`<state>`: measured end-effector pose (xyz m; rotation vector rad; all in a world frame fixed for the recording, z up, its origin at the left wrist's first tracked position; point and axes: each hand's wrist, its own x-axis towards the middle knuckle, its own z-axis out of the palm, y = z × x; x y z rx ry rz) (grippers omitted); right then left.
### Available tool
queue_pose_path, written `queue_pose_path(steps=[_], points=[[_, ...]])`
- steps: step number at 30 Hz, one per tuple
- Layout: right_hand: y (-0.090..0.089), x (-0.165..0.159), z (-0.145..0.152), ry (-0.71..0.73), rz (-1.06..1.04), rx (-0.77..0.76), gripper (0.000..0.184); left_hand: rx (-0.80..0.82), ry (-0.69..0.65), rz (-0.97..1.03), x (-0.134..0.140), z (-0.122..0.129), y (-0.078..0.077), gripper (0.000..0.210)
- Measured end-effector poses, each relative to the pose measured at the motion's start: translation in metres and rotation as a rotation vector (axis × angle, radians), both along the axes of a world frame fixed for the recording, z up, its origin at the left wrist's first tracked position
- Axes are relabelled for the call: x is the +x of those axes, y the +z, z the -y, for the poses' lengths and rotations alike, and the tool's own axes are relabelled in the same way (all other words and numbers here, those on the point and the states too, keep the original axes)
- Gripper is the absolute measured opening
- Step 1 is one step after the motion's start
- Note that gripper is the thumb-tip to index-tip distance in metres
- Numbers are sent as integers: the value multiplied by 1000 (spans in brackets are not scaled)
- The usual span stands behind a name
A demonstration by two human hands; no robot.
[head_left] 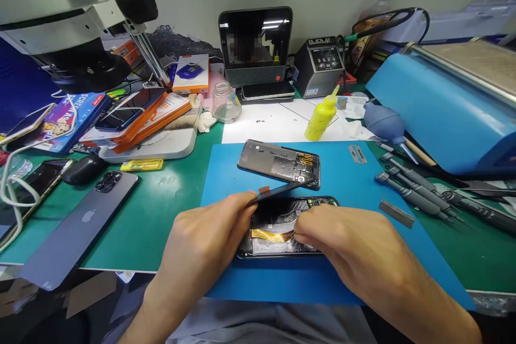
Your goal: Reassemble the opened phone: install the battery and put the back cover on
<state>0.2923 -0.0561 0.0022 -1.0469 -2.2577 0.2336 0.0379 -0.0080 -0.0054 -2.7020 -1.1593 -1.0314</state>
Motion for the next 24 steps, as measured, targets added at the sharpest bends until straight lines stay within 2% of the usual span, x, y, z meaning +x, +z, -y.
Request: queue_pose_path(steps=[4,7,12,15,21,24], points=[[6,-8,-3,-24,-6,53,14,-7,-40,13,0,0,-1,22],[9,-15,-5,-40,-46,19,17,-6,-42,15,0,-1,-1,21],[2,-18,-6,-84,-159,53,11,65,-76,11,1,-2,-1,15],[3,-18,-5,-129,-228,37,5,84,-92,19,3,-2,-1,12],[22,-22,-6,-42,-263,-14,7,25,-58,49,1,-1,1,21],[23,-18,-3,-50,-345,-80,13,-14,-43,89,-1,-1,-1,25]])
